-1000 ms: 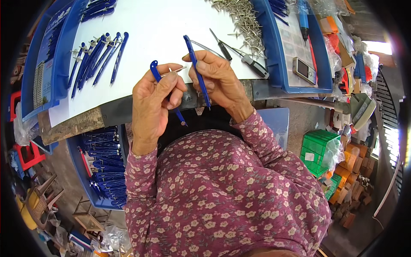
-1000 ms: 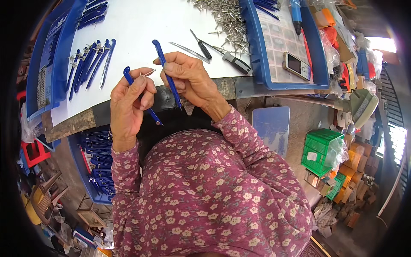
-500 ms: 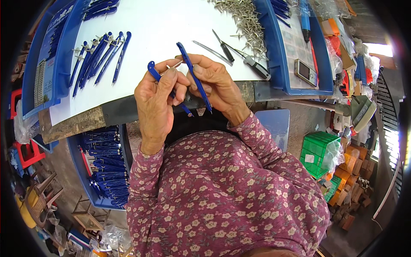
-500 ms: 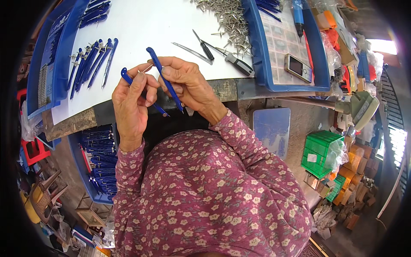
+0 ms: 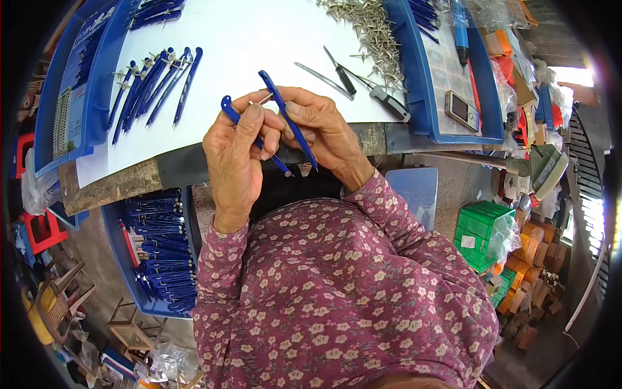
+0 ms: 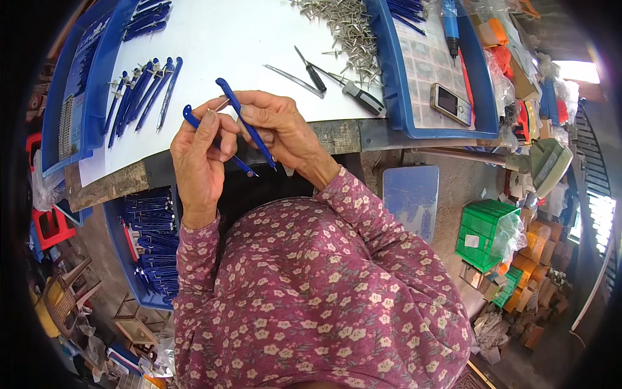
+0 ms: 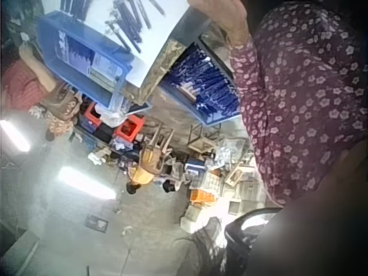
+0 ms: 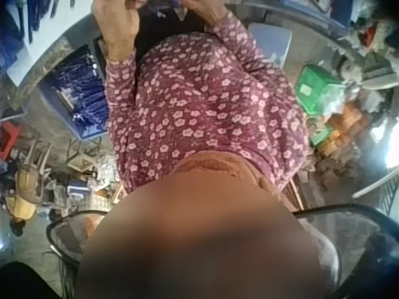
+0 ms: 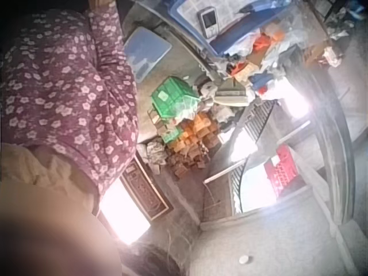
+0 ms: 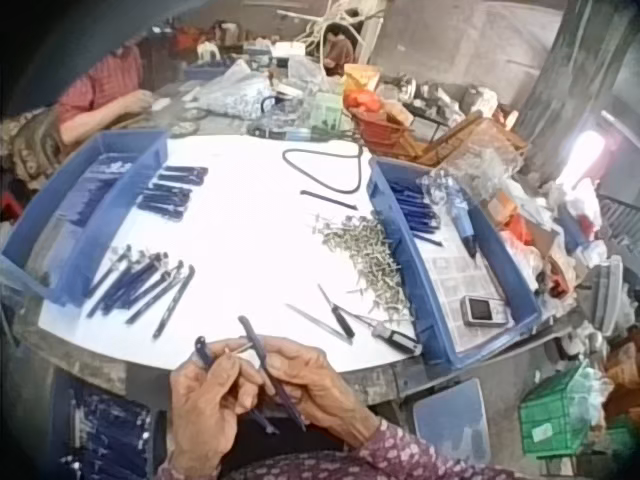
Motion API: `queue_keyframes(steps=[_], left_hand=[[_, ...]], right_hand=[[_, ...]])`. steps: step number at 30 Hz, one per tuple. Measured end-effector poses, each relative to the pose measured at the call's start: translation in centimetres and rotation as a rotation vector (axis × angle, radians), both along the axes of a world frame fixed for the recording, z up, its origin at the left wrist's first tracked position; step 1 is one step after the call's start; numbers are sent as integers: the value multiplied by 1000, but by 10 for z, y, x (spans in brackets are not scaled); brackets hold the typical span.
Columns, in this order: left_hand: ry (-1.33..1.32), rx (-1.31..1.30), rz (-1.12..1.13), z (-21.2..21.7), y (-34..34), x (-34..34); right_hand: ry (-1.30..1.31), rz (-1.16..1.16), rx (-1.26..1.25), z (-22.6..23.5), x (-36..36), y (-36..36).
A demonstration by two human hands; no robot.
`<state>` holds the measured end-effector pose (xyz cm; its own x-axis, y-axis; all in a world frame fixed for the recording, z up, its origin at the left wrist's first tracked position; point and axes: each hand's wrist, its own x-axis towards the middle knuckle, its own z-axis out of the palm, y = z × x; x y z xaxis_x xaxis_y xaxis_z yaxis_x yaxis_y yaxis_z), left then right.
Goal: Assembling small metal clips onto blue plastic pen bodies and organizing them on a workbench.
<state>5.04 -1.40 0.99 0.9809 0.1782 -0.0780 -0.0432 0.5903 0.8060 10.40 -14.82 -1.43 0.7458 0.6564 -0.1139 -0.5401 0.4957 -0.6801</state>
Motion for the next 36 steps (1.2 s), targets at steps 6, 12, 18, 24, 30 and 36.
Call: queue_keyframes(steps=[6, 12, 18, 24, 30, 36], left_hand=[[21, -50, -6, -3, 4, -1], [30, -75, -16, -4, 7, -2], [30, -79, -28, -5, 9, -2], [26, -74, -35, -5, 11, -4], [18, -73, -64, -5, 12, -6], [17, -147, -137, -5, 14, -9]], right_hand=[[-30, -91, -47, 3, -4, 7], [-128, -69, -139, 7, -6, 6], [-213, -116, -251, 10, -8, 7], [-384, -165, -417, 15, -9, 9], [-557, -196, -546, 20, -11, 7], [-560, -232, -661, 32, -13, 5]])
